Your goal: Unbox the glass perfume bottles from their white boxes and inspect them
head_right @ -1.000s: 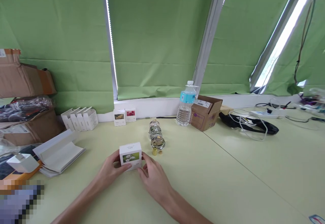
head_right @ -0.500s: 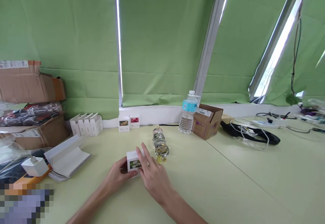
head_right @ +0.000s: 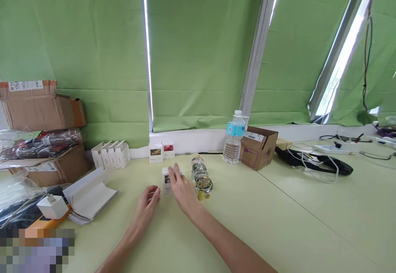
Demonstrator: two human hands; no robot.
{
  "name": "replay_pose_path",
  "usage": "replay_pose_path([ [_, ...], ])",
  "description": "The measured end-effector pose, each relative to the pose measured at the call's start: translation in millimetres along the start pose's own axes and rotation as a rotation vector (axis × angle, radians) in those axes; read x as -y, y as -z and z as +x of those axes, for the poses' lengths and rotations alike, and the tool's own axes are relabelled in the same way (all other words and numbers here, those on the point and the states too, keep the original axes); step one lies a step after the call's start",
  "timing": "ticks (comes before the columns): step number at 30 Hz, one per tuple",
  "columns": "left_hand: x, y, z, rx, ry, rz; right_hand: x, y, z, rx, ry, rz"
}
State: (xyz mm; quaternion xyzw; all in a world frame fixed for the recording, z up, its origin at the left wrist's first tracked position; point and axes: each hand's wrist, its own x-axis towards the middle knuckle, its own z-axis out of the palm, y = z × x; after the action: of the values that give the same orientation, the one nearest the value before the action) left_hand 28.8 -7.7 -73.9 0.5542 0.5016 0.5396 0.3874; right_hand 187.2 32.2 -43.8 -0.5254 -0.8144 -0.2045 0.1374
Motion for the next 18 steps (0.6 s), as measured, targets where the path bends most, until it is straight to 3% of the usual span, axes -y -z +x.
replay_pose_path([
  [9, 2, 0.9, 4, 0.035, 0.019, 0.085, 1, -42, 75, -0.048, -0.179, 0.204],
  [18, 7, -2.3, 11, 0.05, 0.052, 0.156, -11, -79, 124, -0.137, -0.237, 0.274],
])
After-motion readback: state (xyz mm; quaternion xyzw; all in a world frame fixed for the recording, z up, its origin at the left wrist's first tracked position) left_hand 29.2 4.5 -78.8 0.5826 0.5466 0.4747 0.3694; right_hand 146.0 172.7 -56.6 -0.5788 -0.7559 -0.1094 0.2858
